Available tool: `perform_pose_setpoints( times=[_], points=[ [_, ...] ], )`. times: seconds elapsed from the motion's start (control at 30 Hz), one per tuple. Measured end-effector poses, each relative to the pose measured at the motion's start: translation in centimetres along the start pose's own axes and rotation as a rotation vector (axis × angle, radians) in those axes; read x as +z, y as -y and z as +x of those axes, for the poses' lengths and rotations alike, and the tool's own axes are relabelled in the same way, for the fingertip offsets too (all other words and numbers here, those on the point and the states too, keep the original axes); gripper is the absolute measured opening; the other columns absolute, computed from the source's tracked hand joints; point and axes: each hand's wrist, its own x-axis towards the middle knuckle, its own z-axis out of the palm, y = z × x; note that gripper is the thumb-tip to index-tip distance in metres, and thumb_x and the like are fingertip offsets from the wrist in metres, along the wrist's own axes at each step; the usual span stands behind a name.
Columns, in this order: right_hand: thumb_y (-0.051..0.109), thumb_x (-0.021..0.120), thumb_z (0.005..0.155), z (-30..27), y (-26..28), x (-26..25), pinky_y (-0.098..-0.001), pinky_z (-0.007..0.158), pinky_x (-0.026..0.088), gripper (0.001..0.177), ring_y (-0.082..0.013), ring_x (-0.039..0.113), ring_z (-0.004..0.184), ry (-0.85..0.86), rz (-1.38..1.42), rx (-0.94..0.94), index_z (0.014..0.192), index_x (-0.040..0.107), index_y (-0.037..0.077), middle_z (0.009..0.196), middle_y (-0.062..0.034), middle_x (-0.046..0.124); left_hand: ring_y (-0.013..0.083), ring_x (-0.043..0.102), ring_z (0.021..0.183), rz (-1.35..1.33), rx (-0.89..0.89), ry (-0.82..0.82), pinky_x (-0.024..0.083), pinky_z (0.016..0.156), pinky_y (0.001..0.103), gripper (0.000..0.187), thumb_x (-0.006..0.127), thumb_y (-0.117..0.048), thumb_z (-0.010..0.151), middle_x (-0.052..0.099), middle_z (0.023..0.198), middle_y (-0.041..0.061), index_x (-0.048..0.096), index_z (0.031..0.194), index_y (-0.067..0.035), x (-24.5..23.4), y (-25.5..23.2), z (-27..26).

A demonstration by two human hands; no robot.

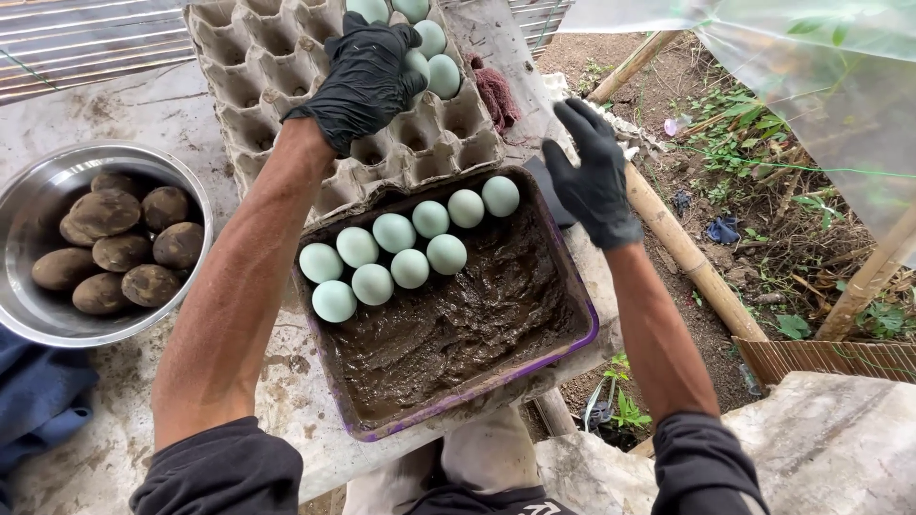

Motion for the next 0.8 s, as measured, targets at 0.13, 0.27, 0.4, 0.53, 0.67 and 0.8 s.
perform_pose_setpoints(
  times=[0.13, 0.27, 0.4, 0.53, 0.67, 0.8],
  points=[
    [0.012, 0.069, 0.090, 6.1, -2.0, 3.4, -0.0615, 0.120, 0.032, 0.073, -0.0449, 0.030, 0.150, 0.407, -0.009, -0.067, 0.157, 0.042, 0.013, 0.162, -0.0241, 0.032, 0.0354, 0.057, 0.093, -0.182, -0.151, 0.012, 0.045, 0.071, 0.053, 0.025, 0.072, -0.023, 0.087, 0.067, 0.098, 0.011, 0.068, 0.110, -0.014, -2.2, -1.3, 0.3],
    [0.005, 0.056, 0.095, 8.6, -6.0, 8.7, -0.0465, 0.123, 0.032, 0.064, -0.0426, 0.032, 0.151, 0.561, 0.111, -0.041, 0.156, 0.046, 0.022, 0.165, -0.0219, 0.029, 0.0232, 0.062, 0.113, -0.651, -0.328, 0.033, 0.052, 0.092, 0.038, 0.029, 0.062, -0.020, 0.096, 0.064, 0.128, 0.008, 0.064, 0.125, -0.017, -4.8, -3.5, 0.2],
    [0.008, 0.077, 0.096, 9.0, -2.7, 8.7, -0.0416, 0.107, 0.048, 0.038, -0.0316, 0.061, 0.121, 0.450, 0.352, -0.356, 0.131, 0.064, 0.004, 0.131, -0.0136, 0.060, 0.0167, 0.061, 0.106, -0.890, -0.385, 0.014, 0.063, 0.063, 0.025, 0.032, 0.055, -0.021, 0.097, 0.064, 0.124, 0.004, 0.067, 0.126, -0.017, -5.4, -4.5, -0.2],
    [-0.011, 0.048, 0.098, 8.5, -3.5, 9.2, -0.0360, 0.074, 0.053, 0.021, -0.0203, 0.054, 0.076, 0.196, 0.356, -0.199, 0.091, 0.054, 0.008, 0.084, -0.0074, 0.056, 0.0139, 0.066, 0.070, -1.172, -0.518, -0.036, 0.057, 0.056, 0.020, 0.027, 0.054, -0.022, 0.100, 0.071, 0.100, 0.010, 0.068, 0.123, -0.016, -5.9, -5.6, -0.5],
    [-0.006, 0.064, 0.086, 8.2, -5.7, 8.8, -0.0386, 0.083, 0.063, 0.049, -0.0266, 0.065, 0.105, -0.163, 1.023, 0.283, 0.132, 0.069, 0.010, 0.124, -0.0126, 0.068, 0.0169, 0.070, 0.093, -1.211, -0.497, -0.070, 0.061, 0.069, 0.021, 0.025, 0.056, -0.022, 0.100, 0.069, 0.114, 0.006, 0.067, 0.122, -0.017, -4.4, -5.9, -0.3],
    [0.002, 0.062, 0.097, 6.5, 2.7, 6.3, -0.0371, 0.106, 0.057, 0.050, -0.0314, 0.061, 0.128, -0.048, 1.445, 0.289, 0.146, 0.052, 0.000, 0.142, -0.0207, 0.060, 0.0228, 0.069, 0.105, -1.311, -0.413, -0.116, 0.069, 0.079, 0.030, 0.026, 0.068, -0.015, 0.097, 0.067, 0.118, 0.012, 0.068, 0.122, -0.014, -0.6, -8.4, 1.5]
  ],
)
